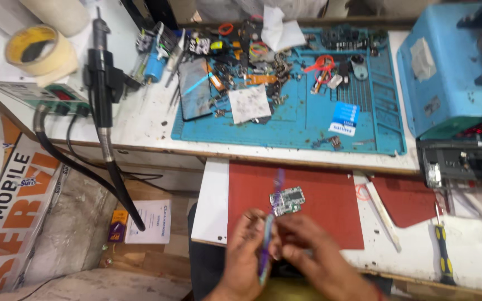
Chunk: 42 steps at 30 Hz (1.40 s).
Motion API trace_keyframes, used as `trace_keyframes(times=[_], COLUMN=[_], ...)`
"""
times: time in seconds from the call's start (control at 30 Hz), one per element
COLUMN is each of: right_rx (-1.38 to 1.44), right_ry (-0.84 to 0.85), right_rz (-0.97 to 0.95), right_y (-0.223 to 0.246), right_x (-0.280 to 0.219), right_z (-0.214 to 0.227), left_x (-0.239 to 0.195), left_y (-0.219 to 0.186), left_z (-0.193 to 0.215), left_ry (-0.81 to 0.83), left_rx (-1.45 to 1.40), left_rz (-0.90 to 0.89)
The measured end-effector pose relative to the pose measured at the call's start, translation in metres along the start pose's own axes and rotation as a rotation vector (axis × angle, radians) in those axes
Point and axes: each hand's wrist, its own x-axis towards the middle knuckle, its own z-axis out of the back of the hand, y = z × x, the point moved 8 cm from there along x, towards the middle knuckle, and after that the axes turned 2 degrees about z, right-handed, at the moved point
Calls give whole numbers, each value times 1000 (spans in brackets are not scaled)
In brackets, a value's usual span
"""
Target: The person uses a purple-handled tool to scrape and clean the surface of a small green circuit board placed on a red mat. They repeatedly rub the tool across the board's surface, focusing on specific areas, while holding the board steady with their left hand.
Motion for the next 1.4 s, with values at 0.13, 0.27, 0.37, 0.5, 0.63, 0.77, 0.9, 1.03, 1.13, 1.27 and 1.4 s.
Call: trace_keyframes(times=[0.13, 0.27, 0.37, 0.5, 0.63, 0.77, 0.9, 1.03, 1.13, 1.27, 1.4], right_rx=[166, 215, -206, -774, -1106, -1201, -1167, -1251, -1239, -1180, -1276], right_ry=[-199, -305, -511, -451, -275, -116, -249, -58, -103, -104, -68], right_rz=[37, 163, 209, 77, -89, -70, -118, -108, -181, -149, -205], right_y=[-14, -19, -2, 26, 27, 7, 14, 16, 22, 33, 26], right_x=[7, 2, -7, 10, 15, 16, 23, 20, 19, 17, 17], right_z=[-2, 8, 48, 88, 75, 32, 53, 22, 32, 24, 31], left_x=[7, 8, -4, 2, 29, 38, 38, 40, 40, 42, 39], left_y=[28, 43, 0, -54, -73, -69, -72, -77, -74, -77, -76], left_z=[-2, -8, -48, -80, -82, -73, -69, -69, -64, -65, -67], left_ry=[-3, -77, 173, 128, 139, 75, -23, -20, -25, -17, -9], left_rx=[-33, 232, 912, 1782, 1915, 1939, 1931, 1894, 1861, 1875, 1898], left_rz=[-112, -4, -282, -745, -632, -432, -427, -430, -375, -346, -437])
